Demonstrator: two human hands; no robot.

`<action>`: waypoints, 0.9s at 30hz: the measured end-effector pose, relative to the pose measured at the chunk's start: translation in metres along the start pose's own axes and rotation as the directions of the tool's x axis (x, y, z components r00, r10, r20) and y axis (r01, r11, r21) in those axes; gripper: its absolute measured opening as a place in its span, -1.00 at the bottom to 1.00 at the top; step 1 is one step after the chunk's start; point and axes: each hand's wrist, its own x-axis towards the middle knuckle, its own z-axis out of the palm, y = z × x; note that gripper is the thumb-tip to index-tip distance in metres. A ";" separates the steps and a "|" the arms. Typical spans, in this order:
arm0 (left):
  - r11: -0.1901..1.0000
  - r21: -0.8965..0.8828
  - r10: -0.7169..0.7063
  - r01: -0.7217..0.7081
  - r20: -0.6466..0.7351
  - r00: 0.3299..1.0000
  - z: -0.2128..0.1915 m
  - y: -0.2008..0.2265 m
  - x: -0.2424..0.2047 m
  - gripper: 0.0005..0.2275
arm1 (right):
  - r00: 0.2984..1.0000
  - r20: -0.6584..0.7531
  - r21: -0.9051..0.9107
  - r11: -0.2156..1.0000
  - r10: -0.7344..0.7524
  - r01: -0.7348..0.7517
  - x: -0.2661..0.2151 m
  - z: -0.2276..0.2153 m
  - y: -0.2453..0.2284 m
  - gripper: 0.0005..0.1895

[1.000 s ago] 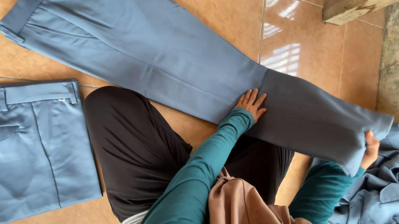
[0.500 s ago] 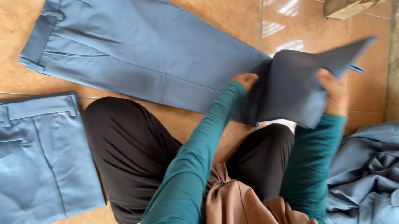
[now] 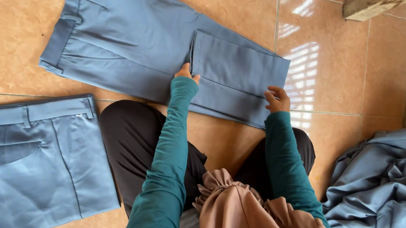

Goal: Folding blue trousers into neat rectangles while sitting on the floor.

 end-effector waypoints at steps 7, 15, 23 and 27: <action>0.993 0.039 0.110 -0.109 -0.042 0.993 -0.017 0.020 -0.036 -0.48 | 0.975 -0.190 -0.130 0.981 0.118 -0.145 0.018 -0.026 0.088 -0.69; 0.721 0.513 0.622 -0.466 -0.181 0.762 0.036 0.037 -0.061 -0.46 | 0.590 -0.171 -0.454 0.594 -0.789 0.664 -0.016 0.082 -0.022 -0.61; 0.703 0.562 0.644 -0.436 -0.243 0.725 0.042 0.033 -0.053 -0.46 | 0.857 0.190 -0.736 0.508 -0.480 0.448 -0.024 0.100 -0.004 -0.46; 0.708 0.549 0.646 -0.444 -0.249 0.722 0.047 0.032 -0.051 -0.45 | 0.975 -0.192 -0.680 0.702 0.108 -0.212 0.004 0.029 0.002 -0.42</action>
